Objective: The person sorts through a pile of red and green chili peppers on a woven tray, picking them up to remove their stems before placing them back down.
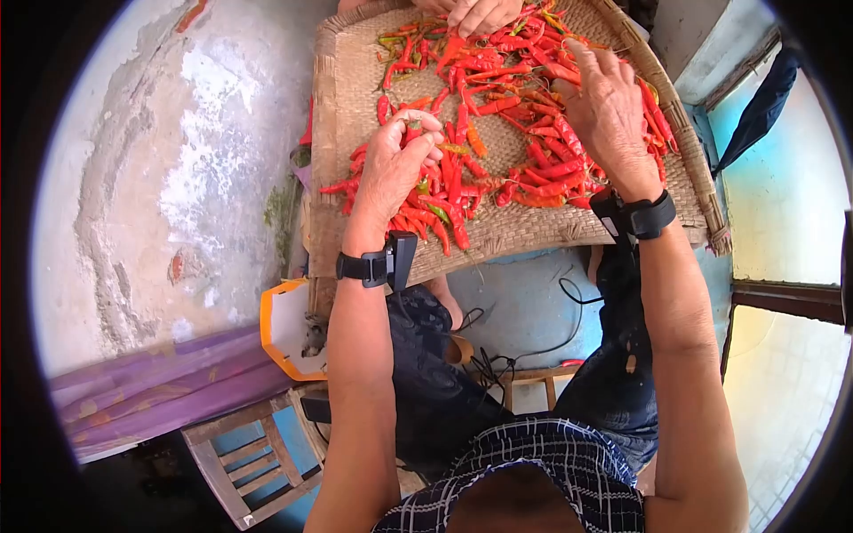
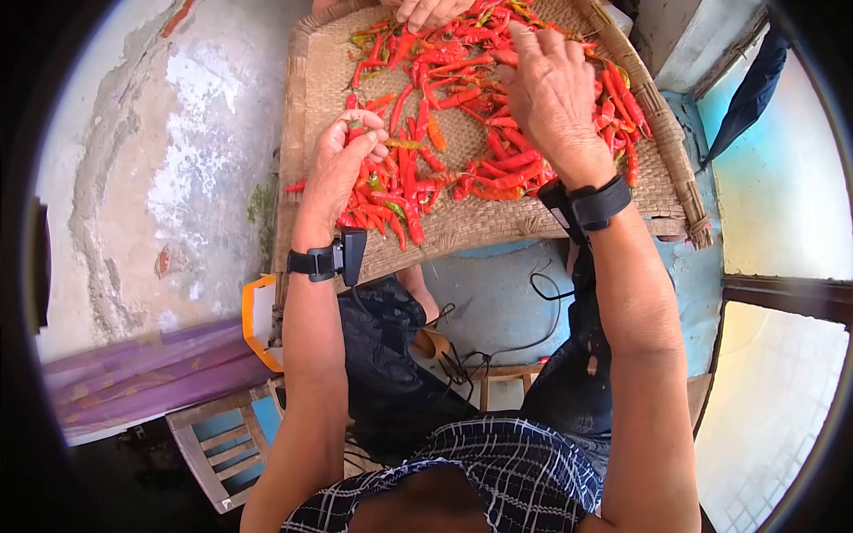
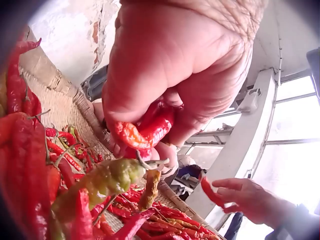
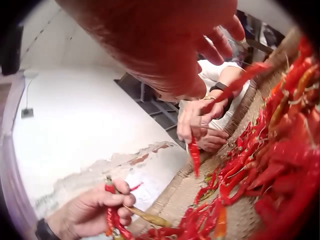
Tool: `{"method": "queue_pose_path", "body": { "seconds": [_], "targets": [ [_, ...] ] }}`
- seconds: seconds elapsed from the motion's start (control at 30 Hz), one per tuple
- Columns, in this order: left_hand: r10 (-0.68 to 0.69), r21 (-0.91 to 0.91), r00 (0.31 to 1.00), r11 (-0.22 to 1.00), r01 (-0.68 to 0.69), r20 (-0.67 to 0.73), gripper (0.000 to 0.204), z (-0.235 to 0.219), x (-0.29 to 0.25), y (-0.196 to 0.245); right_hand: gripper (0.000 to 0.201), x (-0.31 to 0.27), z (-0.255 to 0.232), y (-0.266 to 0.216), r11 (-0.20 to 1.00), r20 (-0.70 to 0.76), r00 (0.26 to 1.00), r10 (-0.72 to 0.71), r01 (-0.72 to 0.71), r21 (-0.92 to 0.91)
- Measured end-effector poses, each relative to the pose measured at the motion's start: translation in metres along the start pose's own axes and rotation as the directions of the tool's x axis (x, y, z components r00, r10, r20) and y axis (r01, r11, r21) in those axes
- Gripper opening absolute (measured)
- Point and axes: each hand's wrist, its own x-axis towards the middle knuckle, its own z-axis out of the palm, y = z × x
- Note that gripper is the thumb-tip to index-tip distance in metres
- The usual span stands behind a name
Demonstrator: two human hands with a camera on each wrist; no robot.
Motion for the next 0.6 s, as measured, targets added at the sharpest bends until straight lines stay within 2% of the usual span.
{"method": "queue_pose_path", "body": {
  "seconds": [0.03,0.07,0.13,0.2,0.23,0.27,0.33,0.37,0.43,0.47,0.53,0.57,0.6],
  "targets": [
    [0.002,0.002,1.0,1.0,-0.002,0.003,0.01,0.001,0.0,0.001,0.038,-0.003,0.001,-0.005,0.992,0.102,0.994,0.032,-0.044,0.116],
    [0.01,-0.035,1.0,0.999,-0.01,0.015,0.01,0.003,0.0,0.002,0.041,-0.011,0.007,-0.008,0.95,0.237,0.972,0.002,-0.076,0.302],
    [0.013,-0.072,0.999,0.997,-0.01,0.036,0.01,0.008,0.0,0.002,0.04,-0.025,0.013,-0.031,0.799,0.436,0.896,-0.081,-0.204,0.566],
    [0.052,-0.18,0.997,0.983,-0.042,0.053,0.011,0.012,0.001,0.0,0.036,-0.032,0.005,-0.053,0.832,0.554,0.82,-0.147,-0.201,0.517],
    [0.052,-0.18,0.997,0.983,-0.042,0.053,0.011,0.013,0.001,0.001,0.027,-0.031,0.002,-0.061,0.798,0.585,0.804,-0.106,-0.283,0.533],
    [0.065,-0.169,0.995,0.984,-0.052,0.072,0.011,0.015,0.0,0.001,0.027,-0.03,0.003,-0.061,0.797,0.584,0.805,-0.107,-0.281,0.534],
    [0.079,-0.155,0.993,0.986,-0.065,0.087,0.011,0.015,-0.001,0.002,0.023,-0.028,0.006,-0.061,0.822,0.681,0.71,-0.176,-0.275,0.499],
    [0.062,-0.141,0.996,0.989,-0.053,0.058,0.011,0.015,0.0,0.002,0.023,-0.027,0.006,-0.06,0.821,0.68,0.712,-0.176,-0.275,0.501],
    [0.041,-0.126,0.999,0.991,-0.037,0.03,0.011,0.013,0.001,-0.001,0.017,-0.027,0.005,-0.053,0.86,0.764,0.596,-0.248,-0.228,0.457],
    [0.013,-0.17,1.0,0.985,-0.017,-0.028,0.012,0.009,0.002,-0.003,0.017,-0.029,0.003,-0.048,0.859,0.766,0.594,-0.248,-0.231,0.457],
    [-0.017,-0.217,0.996,0.976,-0.003,-0.089,0.013,0.003,0.006,-0.008,0.023,-0.027,0.0,-0.038,0.879,0.805,0.516,-0.293,-0.185,0.439],
    [-0.009,-0.255,0.995,0.967,-0.016,-0.099,0.015,0.0,0.007,-0.012,0.023,-0.023,-0.002,-0.033,0.87,0.818,0.515,-0.258,-0.244,0.428],
    [0.0,-0.294,0.994,0.955,-0.033,-0.111,0.017,-0.002,0.008,-0.014,0.023,-0.016,-0.004,-0.027,0.871,0.816,0.516,-0.263,-0.236,0.43]
  ]
}}
